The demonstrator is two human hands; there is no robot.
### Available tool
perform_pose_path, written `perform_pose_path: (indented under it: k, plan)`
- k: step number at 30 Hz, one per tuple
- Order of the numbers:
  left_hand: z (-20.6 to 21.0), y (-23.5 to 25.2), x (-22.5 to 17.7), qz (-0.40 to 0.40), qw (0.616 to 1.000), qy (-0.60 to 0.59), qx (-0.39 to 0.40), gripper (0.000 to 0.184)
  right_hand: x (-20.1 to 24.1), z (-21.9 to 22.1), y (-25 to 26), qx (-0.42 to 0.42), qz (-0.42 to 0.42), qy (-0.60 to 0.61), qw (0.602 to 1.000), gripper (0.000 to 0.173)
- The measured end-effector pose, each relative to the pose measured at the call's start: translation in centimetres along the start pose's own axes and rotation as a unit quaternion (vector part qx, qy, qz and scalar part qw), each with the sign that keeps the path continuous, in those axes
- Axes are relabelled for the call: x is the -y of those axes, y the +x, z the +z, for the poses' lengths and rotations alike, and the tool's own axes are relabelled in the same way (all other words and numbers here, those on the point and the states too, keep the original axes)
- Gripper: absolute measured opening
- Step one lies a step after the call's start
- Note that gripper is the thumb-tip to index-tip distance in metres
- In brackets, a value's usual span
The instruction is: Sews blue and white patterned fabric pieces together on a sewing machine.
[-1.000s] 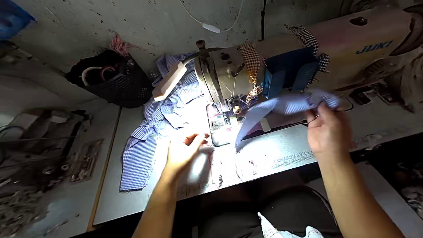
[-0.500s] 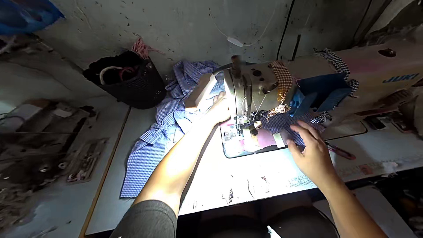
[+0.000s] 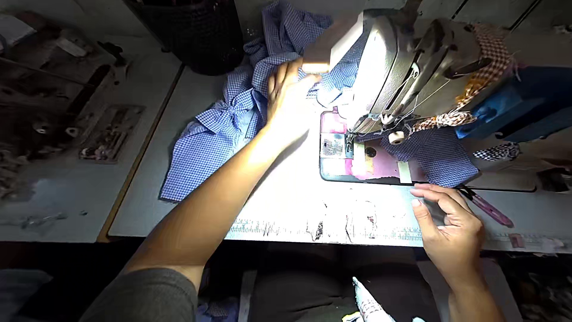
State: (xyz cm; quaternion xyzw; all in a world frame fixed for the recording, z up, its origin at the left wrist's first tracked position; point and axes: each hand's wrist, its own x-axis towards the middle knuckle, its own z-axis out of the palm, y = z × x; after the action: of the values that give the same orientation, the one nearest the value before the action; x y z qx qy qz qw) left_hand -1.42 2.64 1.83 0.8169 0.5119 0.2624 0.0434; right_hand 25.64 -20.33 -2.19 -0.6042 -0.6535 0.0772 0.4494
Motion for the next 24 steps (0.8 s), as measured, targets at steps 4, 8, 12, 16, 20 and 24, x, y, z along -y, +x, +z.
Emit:
perform_pose_path:
  k: [4, 8, 12, 16, 20, 24]
  plan:
    - [0.7, -5.6, -2.6, 0.019, 0.992, -0.105, -0.068, 0.019, 1.1, 3.6, 2.2, -0.01, 0.038, 0.146, 0.988, 0.016]
    - [2.7, -7.8, -5.9, 0.021, 0.956, -0.26, -0.134, 0.008, 1.8, 8.0, 5.9, -0.016, 0.118, 0.269, 0.956, 0.017]
    - [4.3, -7.5, -8.4, 0.014, 0.946, -0.273, -0.172, 0.017, 2.4, 9.0, 6.8, -0.042, 0.141, 0.259, 0.955, 0.017]
    - [5.1, -6.2, -9.4, 0.045, 0.951, -0.178, -0.251, 0.012, 2.5, 8.6, 6.2, -0.084, 0.159, 0.269, 0.946, 0.014]
    - [4.5, -8.3, -9.4, 0.099, 0.958, -0.22, -0.153, 0.014, 3.5, 7.1, 5.7, -0.076, 0.154, 0.35, 0.921, 0.016]
    - [2.8, -12.5, -8.4, 0.187, 0.965, -0.171, -0.067, 0.017, 5.9, 5.7, 5.3, 0.043, 0.15, 0.459, 0.874, 0.036]
